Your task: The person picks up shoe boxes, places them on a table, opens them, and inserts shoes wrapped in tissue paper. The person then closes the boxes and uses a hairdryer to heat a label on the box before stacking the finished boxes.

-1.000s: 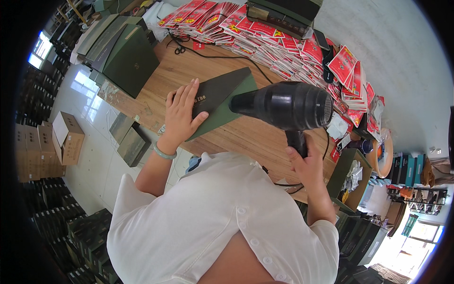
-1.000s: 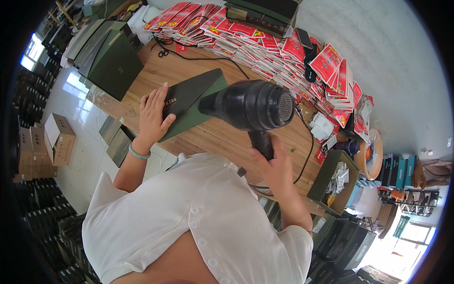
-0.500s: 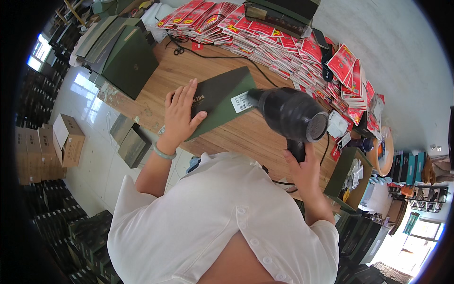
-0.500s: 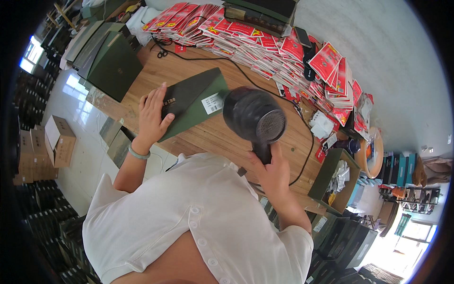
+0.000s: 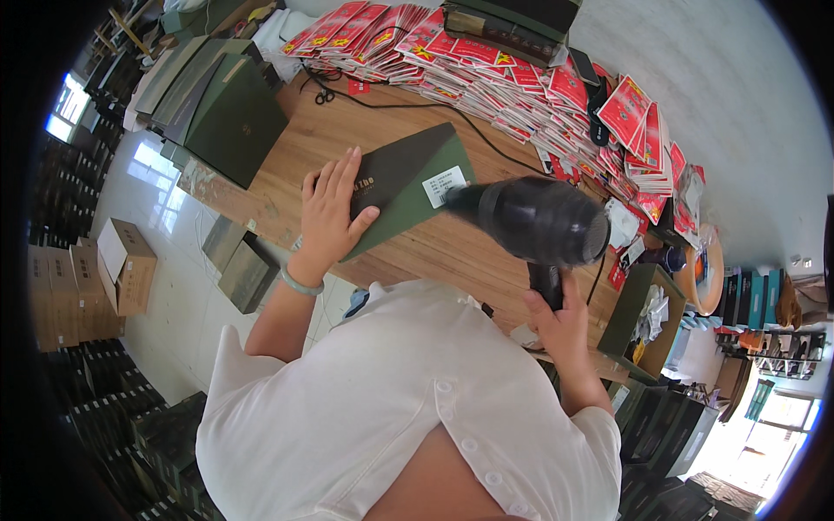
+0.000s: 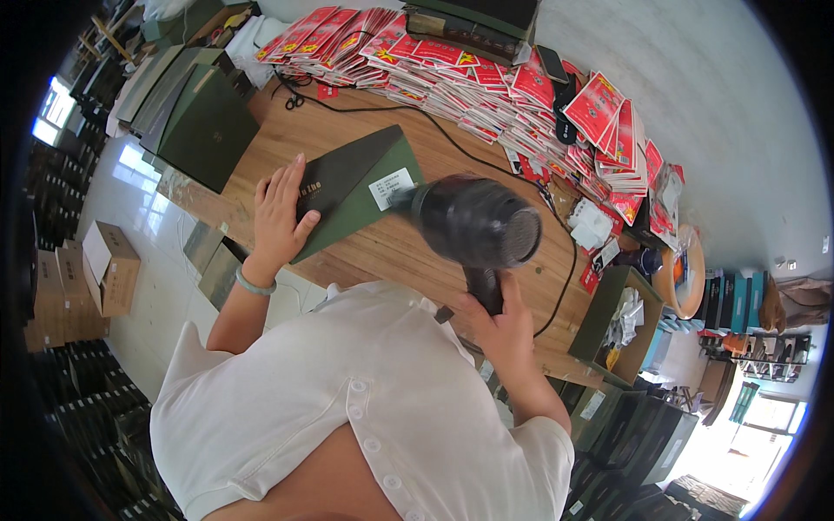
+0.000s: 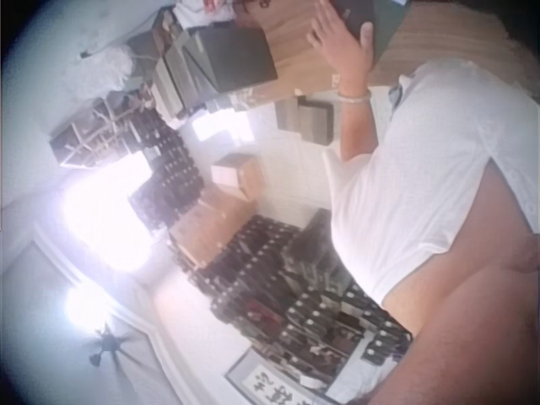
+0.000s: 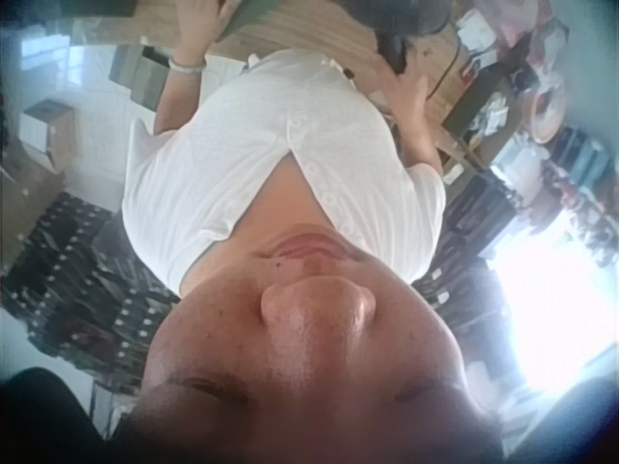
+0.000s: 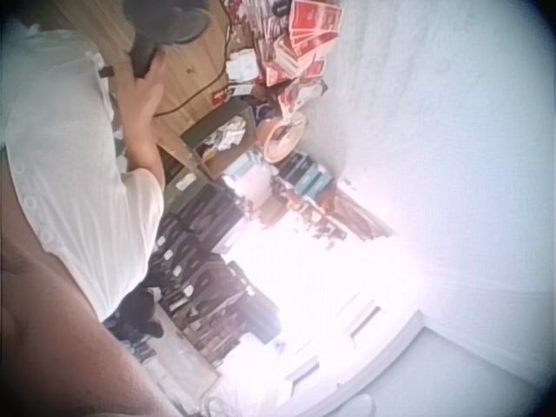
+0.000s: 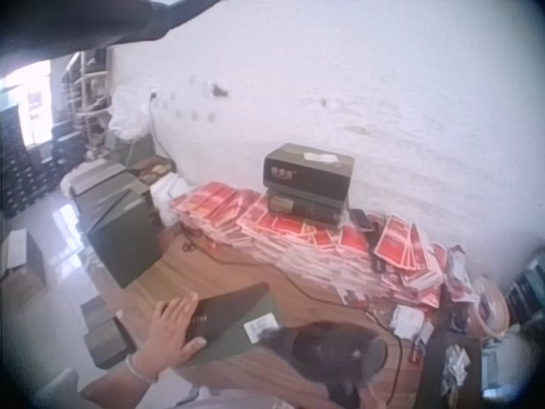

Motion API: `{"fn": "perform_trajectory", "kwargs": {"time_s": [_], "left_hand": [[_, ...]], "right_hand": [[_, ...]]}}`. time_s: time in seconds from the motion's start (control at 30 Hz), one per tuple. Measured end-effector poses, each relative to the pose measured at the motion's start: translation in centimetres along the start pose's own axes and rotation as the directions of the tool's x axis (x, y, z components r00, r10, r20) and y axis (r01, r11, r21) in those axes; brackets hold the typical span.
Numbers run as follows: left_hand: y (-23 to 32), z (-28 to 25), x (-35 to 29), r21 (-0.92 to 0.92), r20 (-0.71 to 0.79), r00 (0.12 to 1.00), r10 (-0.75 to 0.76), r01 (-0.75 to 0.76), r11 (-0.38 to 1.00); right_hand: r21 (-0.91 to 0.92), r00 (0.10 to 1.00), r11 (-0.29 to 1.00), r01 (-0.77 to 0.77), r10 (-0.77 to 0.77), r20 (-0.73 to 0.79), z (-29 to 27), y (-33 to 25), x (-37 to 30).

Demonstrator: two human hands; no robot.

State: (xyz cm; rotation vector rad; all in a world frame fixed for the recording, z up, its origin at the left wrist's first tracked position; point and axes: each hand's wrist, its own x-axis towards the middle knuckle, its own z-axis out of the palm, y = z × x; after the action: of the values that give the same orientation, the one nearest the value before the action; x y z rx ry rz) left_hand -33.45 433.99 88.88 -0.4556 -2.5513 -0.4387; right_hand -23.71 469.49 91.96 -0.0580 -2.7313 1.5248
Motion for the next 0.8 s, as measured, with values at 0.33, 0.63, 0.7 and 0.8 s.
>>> {"fn": "perform_trajectory", "kwargs": {"time_s": [0.33,0.63,0.7,0.8], "left_hand": [[-1.7,-0.1,1.1,-0.094,0.013,1.0,-0.014,0.015,0.995],[-4.3,-0.1,2.0,-0.104,0.019,1.0,0.009,-0.007,0.995],[-5.0,0.0,2.3,-0.122,0.041,0.999,-0.004,0.009,0.992],[-5.9,0.0,2.8,-0.136,0.062,0.998,-0.011,0.019,0.991]], "right_hand": [[-0.159,0.979,0.976,0.149,-0.168,-0.111,2.0,-2.4,0.5],[0.024,0.987,0.992,-0.122,0.124,-0.098,4.7,-6.8,2.2],[0.042,0.97,0.982,-0.183,0.187,-0.157,6.0,-8.6,2.5],[0.013,0.957,0.978,-0.21,0.208,-0.203,7.2,-9.8,3.0]]}}
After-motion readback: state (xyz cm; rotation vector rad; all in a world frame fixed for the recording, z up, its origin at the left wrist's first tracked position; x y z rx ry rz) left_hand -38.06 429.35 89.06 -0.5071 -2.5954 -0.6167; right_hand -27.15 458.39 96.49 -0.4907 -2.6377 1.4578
